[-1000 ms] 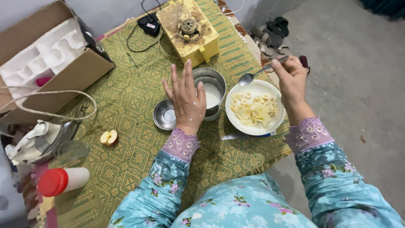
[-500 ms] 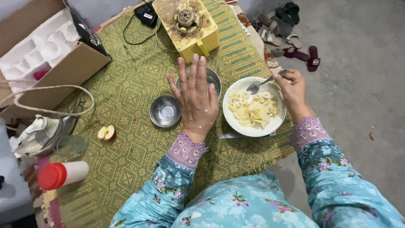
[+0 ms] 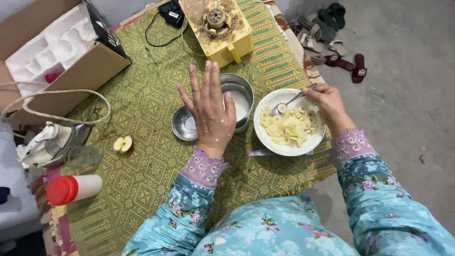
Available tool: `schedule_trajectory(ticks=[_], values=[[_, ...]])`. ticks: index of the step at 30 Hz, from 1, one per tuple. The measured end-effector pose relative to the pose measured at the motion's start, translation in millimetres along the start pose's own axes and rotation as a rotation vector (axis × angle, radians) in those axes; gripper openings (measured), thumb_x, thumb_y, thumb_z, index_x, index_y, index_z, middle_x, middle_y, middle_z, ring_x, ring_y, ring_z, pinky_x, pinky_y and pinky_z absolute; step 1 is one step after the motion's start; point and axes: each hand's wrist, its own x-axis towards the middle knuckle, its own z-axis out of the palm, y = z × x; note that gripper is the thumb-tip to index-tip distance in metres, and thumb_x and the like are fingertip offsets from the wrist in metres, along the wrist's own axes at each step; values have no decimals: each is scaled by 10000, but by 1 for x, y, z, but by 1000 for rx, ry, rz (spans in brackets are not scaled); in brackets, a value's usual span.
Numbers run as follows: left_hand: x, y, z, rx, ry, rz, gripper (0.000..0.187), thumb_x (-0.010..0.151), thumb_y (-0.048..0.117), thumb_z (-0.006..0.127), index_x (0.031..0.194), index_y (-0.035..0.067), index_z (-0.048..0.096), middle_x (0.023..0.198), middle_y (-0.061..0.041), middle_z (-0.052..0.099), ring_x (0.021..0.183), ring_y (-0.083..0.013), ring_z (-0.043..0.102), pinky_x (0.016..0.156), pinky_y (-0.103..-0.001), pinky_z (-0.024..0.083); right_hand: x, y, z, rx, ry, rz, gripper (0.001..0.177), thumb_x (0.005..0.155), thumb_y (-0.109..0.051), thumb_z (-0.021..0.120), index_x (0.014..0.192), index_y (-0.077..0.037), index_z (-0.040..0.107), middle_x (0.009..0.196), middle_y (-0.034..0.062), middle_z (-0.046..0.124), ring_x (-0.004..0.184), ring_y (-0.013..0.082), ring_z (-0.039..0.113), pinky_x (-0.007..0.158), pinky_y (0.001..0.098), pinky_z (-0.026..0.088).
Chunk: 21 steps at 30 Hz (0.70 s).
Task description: The person uses a spoon to transfer sliced fruit from a white plate into a metal container. The person then picks up a red-lidded bottle and shakes it.
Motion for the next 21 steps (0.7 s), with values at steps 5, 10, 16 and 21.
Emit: schedule_trajectory(ticks=[5,10,16,21], values=[[1,-5,-2,0,-2,2,703,990,202,571,1627,96,294,1691,-82,333,1615,-360,137,1277,-646,-21,-3,-13,-3,44,27,-94,124,899,-96,799,845,-26,712,885,38,715,791,115,621,783,261,476],[-1,-15,-1,1,9,1,685,999,179,556,1625,90,293,1674,-95,376,1610,-361,155,1270,-644,-36,-23,-61,3,82,21,-249,46,906,-75,759,899,-30,751,934,48,739,855,107,651,848,253,493],[-5,-34,3,-2,23,-34,654,1007,155,537,1616,106,302,1595,-109,481,1587,-380,197,1244,-654,-47,-54,-134,33,115,-3,-398,85,955,-90,752,952,-5,748,951,52,703,903,134,658,920,271,522],[-8,-46,6,-27,-58,-132,635,1021,157,506,1617,102,293,1468,-77,573,1560,-405,266,1230,-688,-30,-67,-158,83,138,-34,-475,120,938,-103,790,930,12,756,1064,59,669,896,126,597,822,261,482]])
